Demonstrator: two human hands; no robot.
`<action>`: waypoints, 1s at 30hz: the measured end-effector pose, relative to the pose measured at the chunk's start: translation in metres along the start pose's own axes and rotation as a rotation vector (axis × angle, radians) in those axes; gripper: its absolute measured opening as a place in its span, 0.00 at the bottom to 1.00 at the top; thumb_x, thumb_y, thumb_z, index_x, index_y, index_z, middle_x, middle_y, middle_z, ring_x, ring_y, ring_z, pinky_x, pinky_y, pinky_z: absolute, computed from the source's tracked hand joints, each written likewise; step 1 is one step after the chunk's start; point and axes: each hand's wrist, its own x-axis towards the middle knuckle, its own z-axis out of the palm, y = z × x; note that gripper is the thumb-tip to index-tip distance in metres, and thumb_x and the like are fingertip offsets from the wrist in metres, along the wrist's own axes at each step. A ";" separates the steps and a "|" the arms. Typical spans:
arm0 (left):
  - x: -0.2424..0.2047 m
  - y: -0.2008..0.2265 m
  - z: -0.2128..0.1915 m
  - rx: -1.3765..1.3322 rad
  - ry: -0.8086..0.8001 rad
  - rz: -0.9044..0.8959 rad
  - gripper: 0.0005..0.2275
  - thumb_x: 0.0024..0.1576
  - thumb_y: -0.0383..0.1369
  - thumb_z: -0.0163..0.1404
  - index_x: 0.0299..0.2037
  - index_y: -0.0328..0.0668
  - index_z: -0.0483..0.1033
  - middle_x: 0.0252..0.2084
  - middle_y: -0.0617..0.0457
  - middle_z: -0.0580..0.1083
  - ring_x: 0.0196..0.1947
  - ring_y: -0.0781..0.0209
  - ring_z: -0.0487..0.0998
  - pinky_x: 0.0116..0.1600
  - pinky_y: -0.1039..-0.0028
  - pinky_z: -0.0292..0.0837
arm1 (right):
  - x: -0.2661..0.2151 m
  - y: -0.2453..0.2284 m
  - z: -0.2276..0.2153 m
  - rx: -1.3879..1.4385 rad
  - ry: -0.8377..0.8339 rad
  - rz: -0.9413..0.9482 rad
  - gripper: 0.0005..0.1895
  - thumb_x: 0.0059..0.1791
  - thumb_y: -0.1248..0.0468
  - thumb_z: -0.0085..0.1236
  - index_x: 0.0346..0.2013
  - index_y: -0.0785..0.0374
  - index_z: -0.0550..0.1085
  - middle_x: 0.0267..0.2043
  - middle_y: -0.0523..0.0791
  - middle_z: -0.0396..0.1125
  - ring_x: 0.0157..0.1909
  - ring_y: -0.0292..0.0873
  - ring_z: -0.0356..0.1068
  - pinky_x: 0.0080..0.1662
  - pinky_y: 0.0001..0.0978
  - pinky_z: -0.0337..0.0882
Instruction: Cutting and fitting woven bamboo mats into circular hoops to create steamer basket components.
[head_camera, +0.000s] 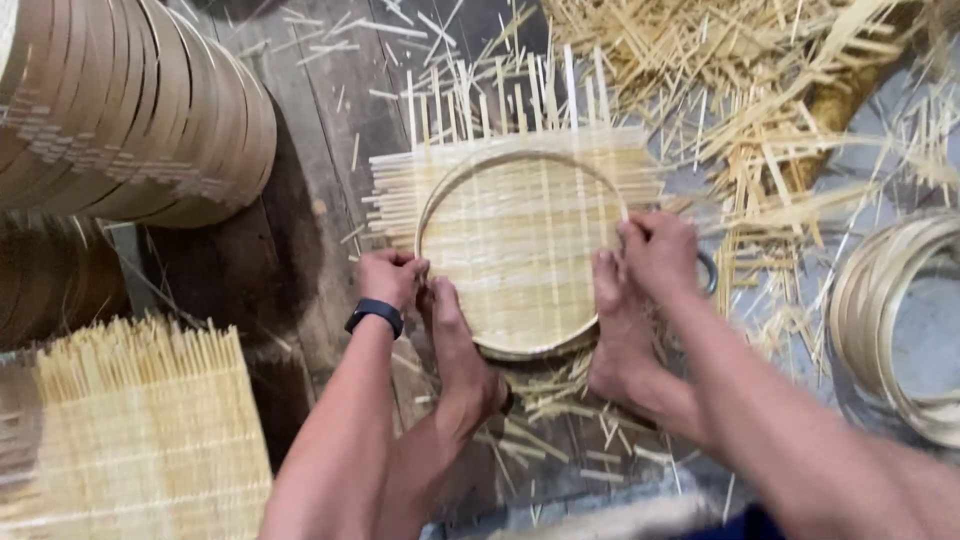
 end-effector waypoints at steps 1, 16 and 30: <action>-0.011 0.044 -0.007 0.270 -0.033 0.070 0.10 0.49 0.32 0.65 0.40 0.40 0.85 0.36 0.47 0.82 0.34 0.58 0.82 0.44 0.66 0.78 | -0.012 -0.025 0.003 -0.084 0.049 -0.175 0.17 0.48 0.60 0.65 0.49 0.63 0.78 0.45 0.53 0.73 0.45 0.49 0.73 0.49 0.40 0.72; 0.056 0.131 0.082 0.347 -0.217 0.425 0.13 0.60 0.50 0.50 0.45 0.63 0.84 0.47 0.53 0.81 0.48 0.51 0.80 0.53 0.58 0.75 | -0.075 -0.069 0.097 -0.586 -0.162 -1.106 0.26 0.46 0.55 0.54 0.56 0.66 0.71 0.62 0.57 0.62 0.67 0.60 0.58 0.65 0.61 0.56; 0.065 0.133 0.095 0.597 -0.235 0.686 0.16 0.69 0.47 0.40 0.43 0.51 0.79 0.43 0.53 0.77 0.46 0.50 0.78 0.49 0.57 0.73 | 0.119 -0.116 0.056 -0.337 -0.193 -0.616 0.11 0.58 0.65 0.48 0.47 0.56 0.79 0.36 0.49 0.75 0.36 0.46 0.75 0.41 0.40 0.76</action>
